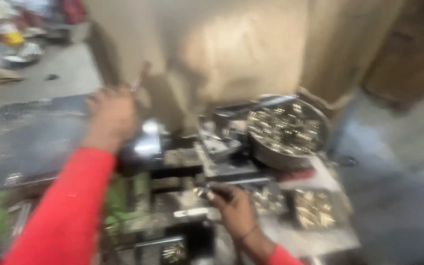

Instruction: Operating a lathe machine to process small brass metal parts.

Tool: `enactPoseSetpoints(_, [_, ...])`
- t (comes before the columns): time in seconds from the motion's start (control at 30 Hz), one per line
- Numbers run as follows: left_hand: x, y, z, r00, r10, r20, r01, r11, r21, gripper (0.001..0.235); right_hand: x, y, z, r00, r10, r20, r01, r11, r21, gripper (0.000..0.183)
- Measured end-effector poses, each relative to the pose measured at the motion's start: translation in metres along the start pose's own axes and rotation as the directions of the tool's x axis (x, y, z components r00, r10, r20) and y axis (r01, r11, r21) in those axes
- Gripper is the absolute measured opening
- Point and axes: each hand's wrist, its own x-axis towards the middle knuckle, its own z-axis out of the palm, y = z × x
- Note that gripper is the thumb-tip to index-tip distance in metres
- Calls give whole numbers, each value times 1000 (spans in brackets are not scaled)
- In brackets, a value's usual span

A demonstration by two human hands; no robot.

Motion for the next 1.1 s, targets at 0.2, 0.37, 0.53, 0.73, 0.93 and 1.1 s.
enactPoseSetpoints(0.2, [-7,1,-19,970,-209,121,231,948,-217,51,76,-19,92,964,232,-133,-198,953,228,29])
enactPoseSetpoints(0.37, [-8,5,-22,958,-208,196,248,947,-207,47,148,17,114,898,336,-282,-123,810,574,29])
enactPoseSetpoints(0.53, [-6,5,-17,968,-195,159,221,961,-169,52,146,-12,126,933,314,-177,-171,817,551,20])
enactPoseSetpoints(0.73, [-5,5,-18,954,-231,192,272,937,-221,47,140,-25,125,941,303,-149,-187,835,517,16])
enactPoseSetpoints(0.93, [-17,3,-32,967,-102,232,143,975,-170,55,131,-37,124,935,319,-152,-213,853,477,16])
enactPoseSetpoints(1.1, [-41,-65,-70,936,258,238,-257,966,-33,50,139,-22,118,931,332,-148,-216,832,511,16])
